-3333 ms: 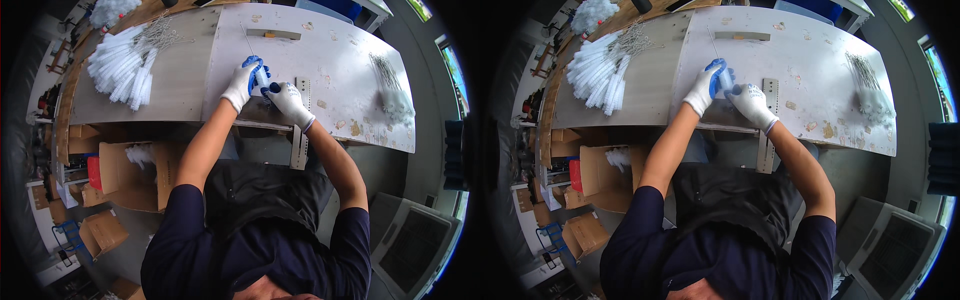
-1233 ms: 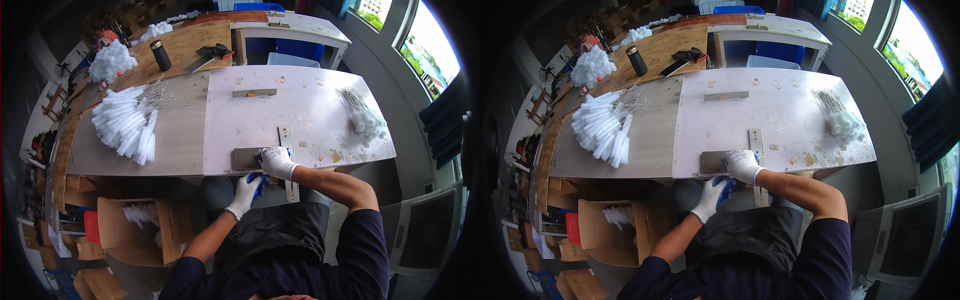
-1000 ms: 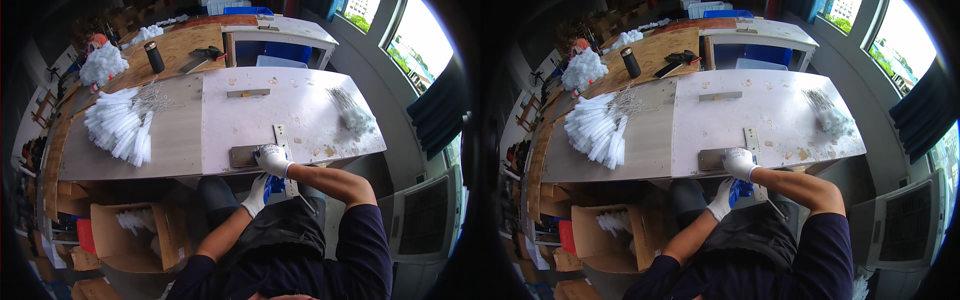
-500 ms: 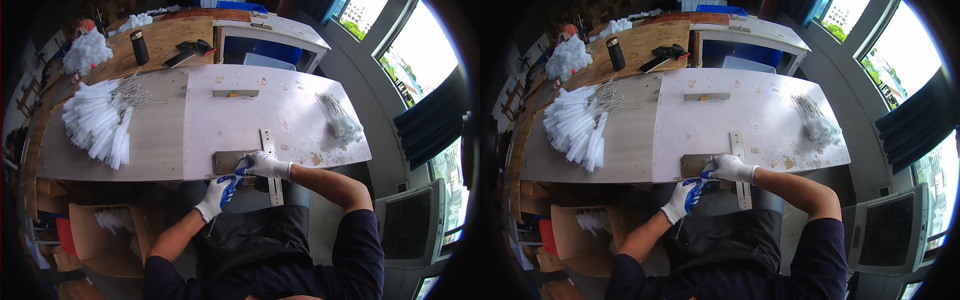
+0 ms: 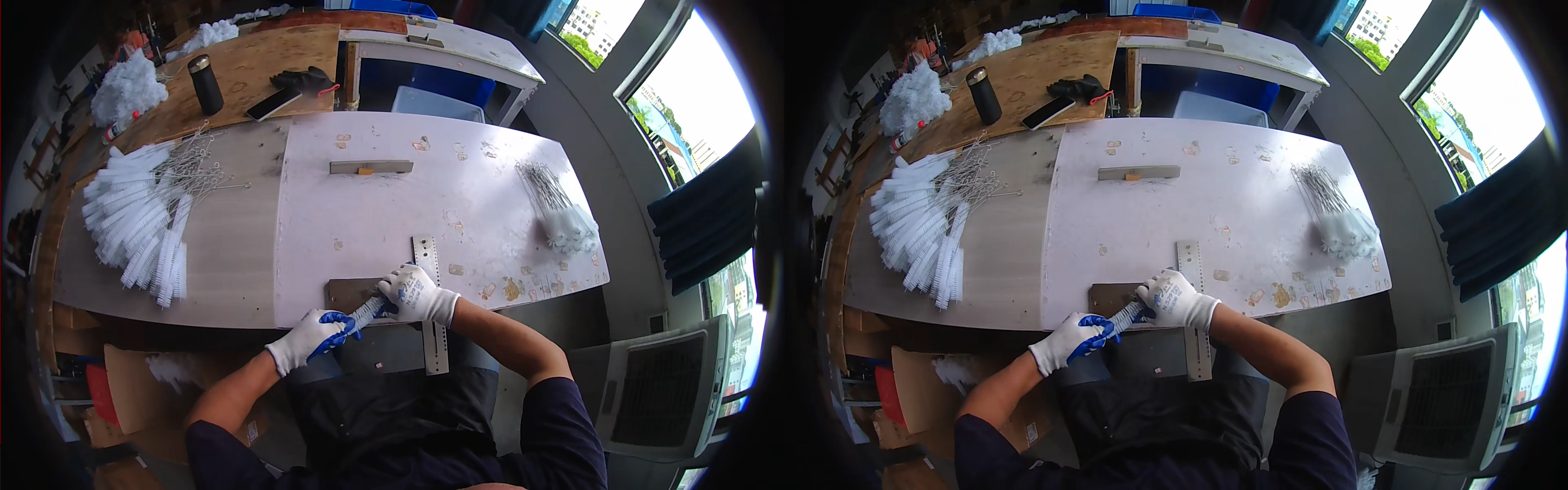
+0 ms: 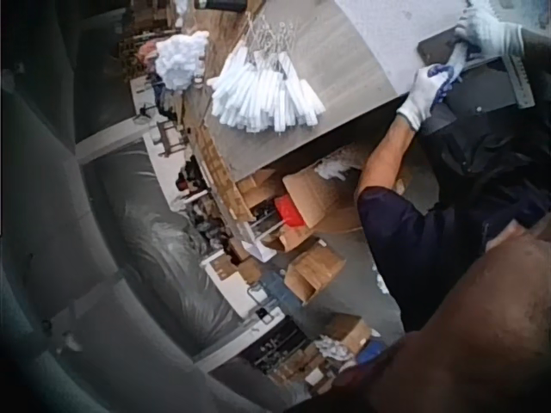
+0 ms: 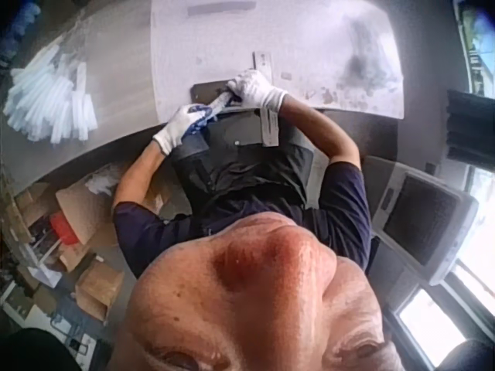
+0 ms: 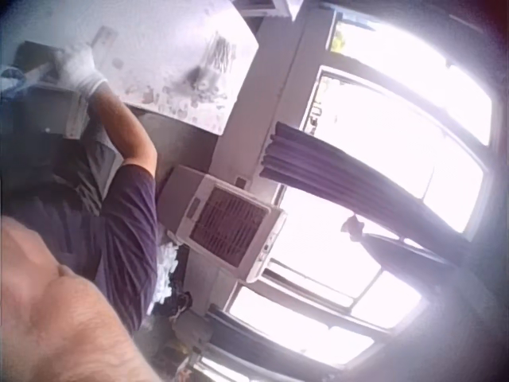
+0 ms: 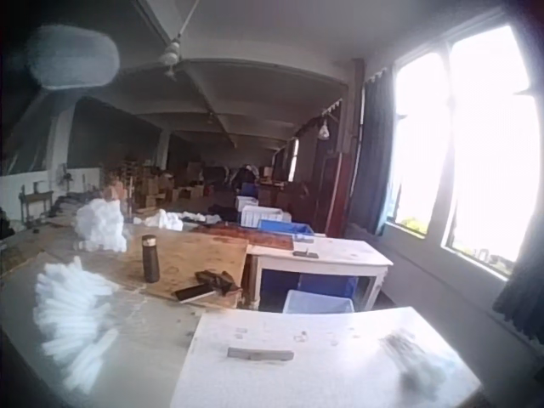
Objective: The person repeatedly picks up white plastic sleeves with attached wires from a pile on the table, aligns them against a metal guide, and trims the wire ends using a fixed blade cutter. The trimmed sleeves are placed into a cardboard box below the table.
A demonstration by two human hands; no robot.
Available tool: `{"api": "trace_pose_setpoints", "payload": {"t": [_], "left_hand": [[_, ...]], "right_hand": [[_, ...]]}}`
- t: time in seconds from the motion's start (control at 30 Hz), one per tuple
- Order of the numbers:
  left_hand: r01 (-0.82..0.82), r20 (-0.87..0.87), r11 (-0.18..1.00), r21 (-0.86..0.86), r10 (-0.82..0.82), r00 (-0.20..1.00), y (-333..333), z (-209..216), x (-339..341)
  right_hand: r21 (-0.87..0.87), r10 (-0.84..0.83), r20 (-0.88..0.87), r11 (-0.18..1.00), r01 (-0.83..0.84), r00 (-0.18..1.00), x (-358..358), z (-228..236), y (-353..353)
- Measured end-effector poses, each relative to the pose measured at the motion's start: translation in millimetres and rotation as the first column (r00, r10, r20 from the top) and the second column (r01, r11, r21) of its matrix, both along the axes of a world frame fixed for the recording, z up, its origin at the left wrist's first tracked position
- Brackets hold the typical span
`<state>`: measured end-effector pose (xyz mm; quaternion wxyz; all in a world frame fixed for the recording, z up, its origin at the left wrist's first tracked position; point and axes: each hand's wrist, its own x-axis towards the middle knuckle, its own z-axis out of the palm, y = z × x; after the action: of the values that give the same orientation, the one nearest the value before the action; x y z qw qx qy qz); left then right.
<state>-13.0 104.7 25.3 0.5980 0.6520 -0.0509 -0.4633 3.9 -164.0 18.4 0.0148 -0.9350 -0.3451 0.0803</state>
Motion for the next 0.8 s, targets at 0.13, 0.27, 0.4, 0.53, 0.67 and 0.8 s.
{"api": "trace_pose_setpoints", "payload": {"t": [0.13, 0.27, 0.4, 0.53, 0.67, 0.8], "left_hand": [[-0.079, 0.781, 0.982, 0.17, -0.085, 0.619, 9.8, -14.0, -6.8], [-0.352, 0.978, 0.923, 0.155, -0.194, -0.077, 16.4, 14.6, -52.1], [-0.425, 0.891, 0.905, -0.003, 0.196, 0.411, -8.7, 6.5, -101.1], [-0.811, 0.244, 0.557, -0.176, 0.824, 0.512, -33.8, -35.0, -61.8], [-0.875, -0.255, 0.133, -0.465, 0.926, 0.277, -49.4, -53.9, 6.0], [-0.942, -0.318, 0.124, -0.313, 0.921, 0.227, -82.5, -33.4, 43.6]], "right_hand": [[0.048, -0.061, 0.006, 0.997, 0.061, 0.998, -7.4, -2.2, 6.4], [0.063, -0.153, -0.024, 0.986, 0.155, 0.988, -18.6, -1.8, 6.0], [0.078, -0.227, -0.008, 0.971, 0.227, 0.974, -22.5, -1.4, 13.7], [0.12, -0.294, -0.006, 0.949, 0.293, 0.956, -28.4, -2.9, 10.9], [0.16, -0.293, 0.071, 0.947, 0.279, 0.954, -20.0, -3.3, 25.2], [0.153, -0.225, 0.06, 0.965, 0.214, 0.972, -18.5, -22.9, 8.5]]}}
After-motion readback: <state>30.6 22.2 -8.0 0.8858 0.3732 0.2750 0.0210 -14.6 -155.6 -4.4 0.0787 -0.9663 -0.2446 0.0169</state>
